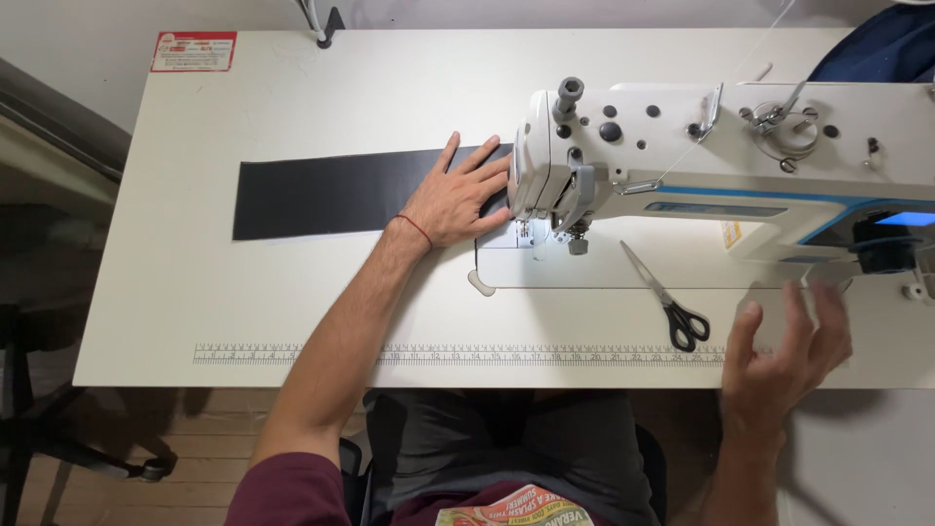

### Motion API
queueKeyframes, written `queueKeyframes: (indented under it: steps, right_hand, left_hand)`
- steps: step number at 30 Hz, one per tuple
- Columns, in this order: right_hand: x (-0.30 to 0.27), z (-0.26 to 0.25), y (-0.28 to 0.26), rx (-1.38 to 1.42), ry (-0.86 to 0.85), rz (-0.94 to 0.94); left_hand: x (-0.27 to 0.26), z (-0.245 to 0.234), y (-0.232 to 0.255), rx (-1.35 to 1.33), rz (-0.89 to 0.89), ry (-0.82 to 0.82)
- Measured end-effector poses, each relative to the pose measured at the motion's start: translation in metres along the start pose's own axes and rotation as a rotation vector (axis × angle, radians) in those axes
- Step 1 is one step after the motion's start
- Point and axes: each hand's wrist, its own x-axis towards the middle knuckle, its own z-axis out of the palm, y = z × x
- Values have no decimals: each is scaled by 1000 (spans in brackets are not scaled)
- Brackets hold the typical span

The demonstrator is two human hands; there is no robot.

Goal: Preparing and aligning leather strips with paper templates at a sewing station.

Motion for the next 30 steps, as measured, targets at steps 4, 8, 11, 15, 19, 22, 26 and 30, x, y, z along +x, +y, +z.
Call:
queueKeyframes:
  steps: [4,8,11,15,19,22,26,30]
  right_hand:
    - [-9,-7,-16,134,-236,10]
    - [-16,-17,-21,213,-470,96]
    - [-8,-27,-4,162,-552,33]
    - [-8,-30,7,-2,-652,57]
    - [2,-34,-5,-96,-740,47]
    - [0,-43,-21,-65,-736,158]
    - [-12,-42,-45,246,-639,144]
    - [-14,-23,-92,487,-850,228]
  left_hand:
    - [-1,-6,3,-11,-69,-56]
    - [-2,-3,5,-13,-70,-28]
    - [1,0,1,-1,-58,-91]
    - [-1,-4,3,-14,-45,-45]
    - [-8,1,-3,36,-81,-75]
    - [-22,-11,-7,58,-167,-138]
    - [-64,-37,-23,37,-379,-193]
    - [-142,-45,-49,83,-546,-68]
